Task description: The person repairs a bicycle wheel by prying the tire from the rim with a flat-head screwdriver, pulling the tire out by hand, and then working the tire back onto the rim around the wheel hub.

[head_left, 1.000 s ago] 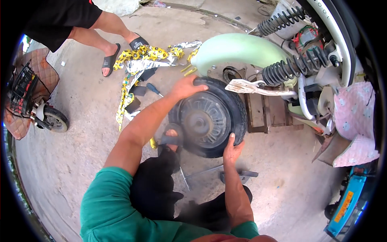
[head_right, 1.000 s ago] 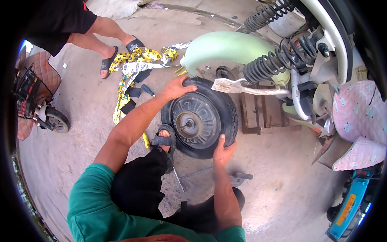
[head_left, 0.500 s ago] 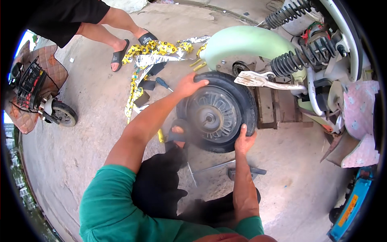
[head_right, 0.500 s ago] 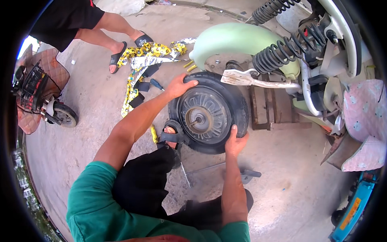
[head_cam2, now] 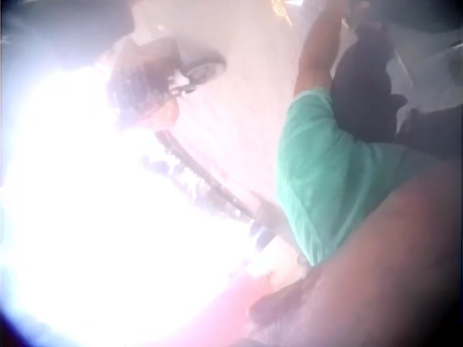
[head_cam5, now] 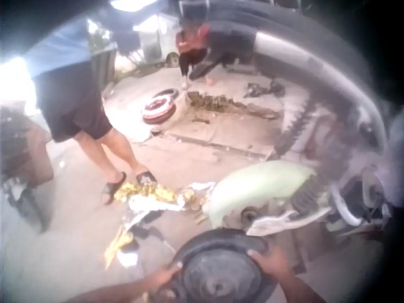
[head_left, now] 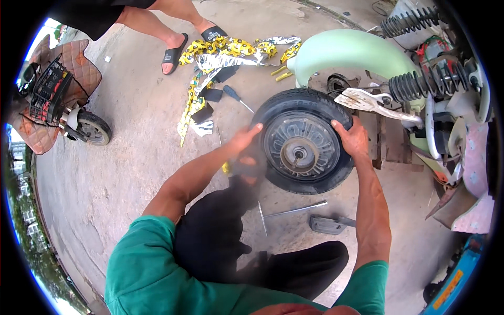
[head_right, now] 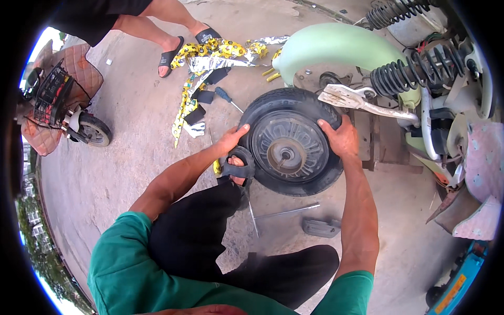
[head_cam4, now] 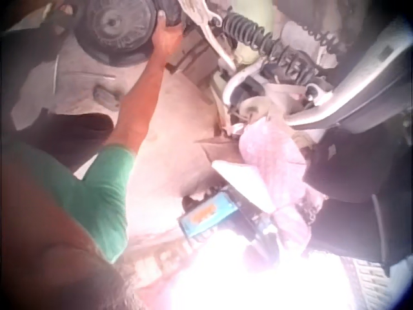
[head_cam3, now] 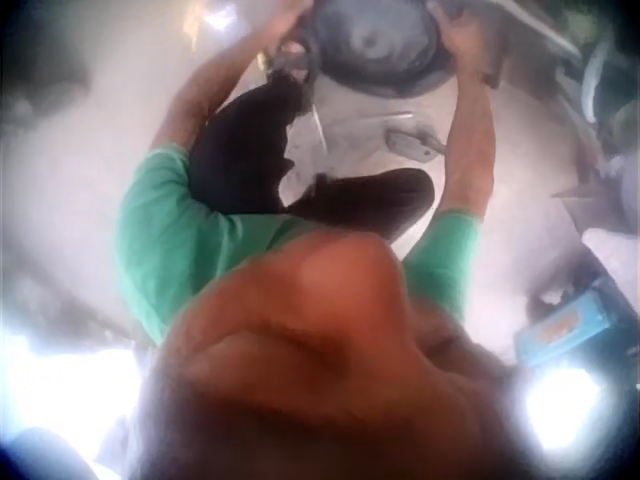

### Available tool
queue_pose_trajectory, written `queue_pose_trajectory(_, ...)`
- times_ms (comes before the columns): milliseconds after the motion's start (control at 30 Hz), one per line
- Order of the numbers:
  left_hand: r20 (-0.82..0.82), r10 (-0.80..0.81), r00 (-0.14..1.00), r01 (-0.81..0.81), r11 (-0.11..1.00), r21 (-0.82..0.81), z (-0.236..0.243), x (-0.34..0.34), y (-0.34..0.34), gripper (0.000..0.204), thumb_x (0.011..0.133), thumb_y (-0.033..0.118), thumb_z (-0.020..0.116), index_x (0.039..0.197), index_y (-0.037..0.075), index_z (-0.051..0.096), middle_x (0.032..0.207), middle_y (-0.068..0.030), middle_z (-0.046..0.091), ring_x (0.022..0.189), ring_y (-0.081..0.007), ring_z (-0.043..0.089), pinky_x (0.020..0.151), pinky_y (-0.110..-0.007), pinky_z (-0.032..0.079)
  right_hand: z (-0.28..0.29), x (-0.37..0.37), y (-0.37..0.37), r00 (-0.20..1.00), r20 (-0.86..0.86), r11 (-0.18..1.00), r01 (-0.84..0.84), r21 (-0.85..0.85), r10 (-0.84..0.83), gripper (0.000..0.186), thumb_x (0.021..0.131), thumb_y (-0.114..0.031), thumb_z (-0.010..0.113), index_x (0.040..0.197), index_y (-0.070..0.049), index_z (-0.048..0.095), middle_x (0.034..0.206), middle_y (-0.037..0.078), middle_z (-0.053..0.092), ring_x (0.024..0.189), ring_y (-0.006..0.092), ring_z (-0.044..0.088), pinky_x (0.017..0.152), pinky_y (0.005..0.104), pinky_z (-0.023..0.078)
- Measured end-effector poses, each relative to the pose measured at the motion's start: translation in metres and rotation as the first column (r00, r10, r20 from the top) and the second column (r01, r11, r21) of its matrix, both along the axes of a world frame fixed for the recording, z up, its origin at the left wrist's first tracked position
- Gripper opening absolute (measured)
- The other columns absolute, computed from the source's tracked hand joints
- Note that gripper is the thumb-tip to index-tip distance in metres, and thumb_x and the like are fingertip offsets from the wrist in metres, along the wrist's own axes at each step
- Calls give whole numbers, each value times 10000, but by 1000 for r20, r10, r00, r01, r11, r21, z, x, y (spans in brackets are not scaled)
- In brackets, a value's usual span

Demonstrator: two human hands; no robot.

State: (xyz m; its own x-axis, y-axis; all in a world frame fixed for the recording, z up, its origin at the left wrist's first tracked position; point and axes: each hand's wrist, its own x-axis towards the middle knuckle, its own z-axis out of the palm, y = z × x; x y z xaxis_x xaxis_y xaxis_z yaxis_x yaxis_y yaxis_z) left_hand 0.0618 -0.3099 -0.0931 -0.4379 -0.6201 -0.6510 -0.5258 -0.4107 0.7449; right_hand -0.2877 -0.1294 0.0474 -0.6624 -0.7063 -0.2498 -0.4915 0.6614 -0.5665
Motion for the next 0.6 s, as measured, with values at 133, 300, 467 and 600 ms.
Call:
queue_pose_trajectory(133, 2, -66, 998, 65, 989, 130, 2, 3, -12, 885, 1007, 648, 634, 1511, -70, 513, 1436, -185, 639, 1276, -261, 638, 1104, -393, 496, -7, -5, 0, 999, 4, 999, -41, -11, 41, 869, 830, -632, 794, 1342, 47, 616, 1196, 313, 730, 1147, 465, 703, 999, 498, 541)
queue_pose_trajectory(300, -56, -57, 997, 63, 992, 113, 5, 2, -7, 858, 1028, 623, 617, 1509, -80, 510, 1430, -174, 643, 1281, -249, 632, 1115, -383, 484, -6, -7, -4, 998, -22, 999, -50, 16, 51, 901, 830, -637, 793, 1378, 49, 592, 1195, 323, 726, 1146, 481, 696, 1005, 497, 538)
queue_pose_trajectory(467, -107, -55, 993, 67, 991, 113, -19, 8, -13, 796, 1065, 569, 591, 1508, -88, 507, 1424, -159, 646, 1283, -229, 625, 1109, -372, 490, 0, -7, -6, 997, 40, 998, -68, 7, 68, 889, 825, -589, 816, 1426, 19, 573, 1253, 327, 707, 1201, 476, 676, 1037, 485, 530)
queue_pose_trajectory(600, -96, -64, 993, 72, 994, 81, -39, 15, -21, 778, 1075, 557, 580, 1507, -86, 509, 1420, -150, 650, 1276, -230, 629, 1104, -375, 496, 6, -3, -9, 995, 54, 997, -79, -9, 80, 873, 815, -495, 856, 1462, 3, 548, 1302, 306, 698, 1228, 466, 668, 1058, 475, 523)
